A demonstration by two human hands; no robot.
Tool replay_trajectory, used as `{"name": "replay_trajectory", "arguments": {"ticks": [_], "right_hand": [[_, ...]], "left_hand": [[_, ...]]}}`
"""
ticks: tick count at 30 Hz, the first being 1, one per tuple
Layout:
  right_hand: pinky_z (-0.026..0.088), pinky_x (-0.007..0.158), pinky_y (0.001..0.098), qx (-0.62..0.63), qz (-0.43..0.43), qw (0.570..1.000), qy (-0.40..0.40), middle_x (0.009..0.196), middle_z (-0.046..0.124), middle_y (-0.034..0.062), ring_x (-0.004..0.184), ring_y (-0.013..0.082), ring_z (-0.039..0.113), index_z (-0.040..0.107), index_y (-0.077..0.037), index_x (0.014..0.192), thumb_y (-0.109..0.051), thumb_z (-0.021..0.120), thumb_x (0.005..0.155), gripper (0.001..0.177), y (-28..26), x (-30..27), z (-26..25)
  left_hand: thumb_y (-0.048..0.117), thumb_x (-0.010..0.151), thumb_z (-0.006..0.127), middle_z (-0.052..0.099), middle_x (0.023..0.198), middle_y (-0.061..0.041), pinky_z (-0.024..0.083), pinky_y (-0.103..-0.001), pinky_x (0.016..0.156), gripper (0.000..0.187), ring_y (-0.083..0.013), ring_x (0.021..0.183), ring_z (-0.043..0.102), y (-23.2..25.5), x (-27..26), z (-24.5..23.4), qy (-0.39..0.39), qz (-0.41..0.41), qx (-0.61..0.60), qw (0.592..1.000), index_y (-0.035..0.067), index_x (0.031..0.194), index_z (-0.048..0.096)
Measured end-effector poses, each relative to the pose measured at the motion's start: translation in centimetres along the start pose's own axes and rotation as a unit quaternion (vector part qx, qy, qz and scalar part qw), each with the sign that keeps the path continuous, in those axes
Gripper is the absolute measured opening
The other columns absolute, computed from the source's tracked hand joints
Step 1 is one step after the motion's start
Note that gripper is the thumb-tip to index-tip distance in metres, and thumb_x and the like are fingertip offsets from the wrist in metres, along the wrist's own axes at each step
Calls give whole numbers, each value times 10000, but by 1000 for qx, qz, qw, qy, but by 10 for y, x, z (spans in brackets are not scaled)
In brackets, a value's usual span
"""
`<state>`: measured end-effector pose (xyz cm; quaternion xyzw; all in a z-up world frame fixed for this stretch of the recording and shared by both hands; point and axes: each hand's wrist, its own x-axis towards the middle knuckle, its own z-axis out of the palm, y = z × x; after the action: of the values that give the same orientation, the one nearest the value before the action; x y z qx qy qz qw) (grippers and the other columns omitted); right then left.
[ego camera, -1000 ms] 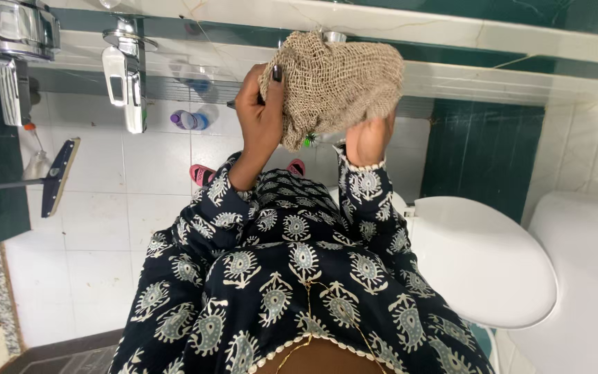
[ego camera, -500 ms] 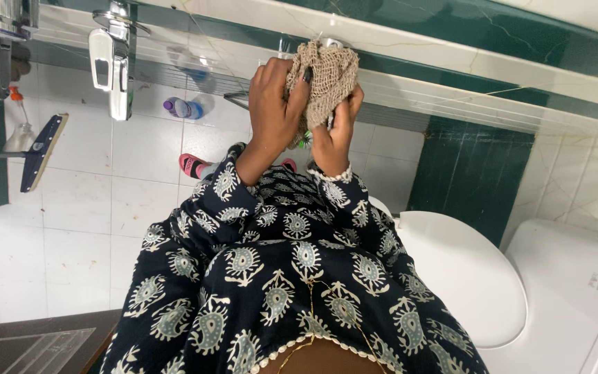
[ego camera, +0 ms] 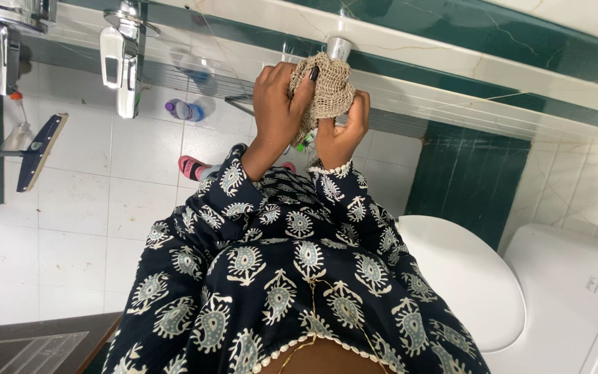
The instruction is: The person cleans several bathroom faucets and fixtures using a cloth, wiping the metal surfaces repeatedly.
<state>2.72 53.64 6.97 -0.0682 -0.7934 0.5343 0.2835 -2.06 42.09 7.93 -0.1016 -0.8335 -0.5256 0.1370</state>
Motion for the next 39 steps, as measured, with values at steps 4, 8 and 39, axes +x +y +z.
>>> {"name": "replay_trajectory", "arguments": {"ticks": [4,8,39], "right_hand": [[498,977,313,9,-3,1000,-13,1114,588,103,1057,218,622,637,45,1162,48,625,926,236,-1,-5,-3],[465,1050,322,33,-6,999,-43,1236,568,120,1164,234,597,638,43,1240,55,659,940,301,-1,-6,-10],[505,1101,364,281,70,955,59,1417,609,128,1264,206,612,413,71,1522,-7,639,1010,565,-4,-74,-4]], "left_hand": [[256,1005,658,662,962,-119,435,-435,838,234,-326,911,578,-1,-9,-1,-4,-10,-6,1000,25,1044,665],[261,992,647,661,1007,-127,432,-443,871,261,-338,964,588,2,-8,-2,-9,6,0,1000,19,1090,653],[353,855,847,613,914,-106,417,-437,842,415,-316,901,569,15,-40,-55,39,164,-37,985,21,933,610]]}}
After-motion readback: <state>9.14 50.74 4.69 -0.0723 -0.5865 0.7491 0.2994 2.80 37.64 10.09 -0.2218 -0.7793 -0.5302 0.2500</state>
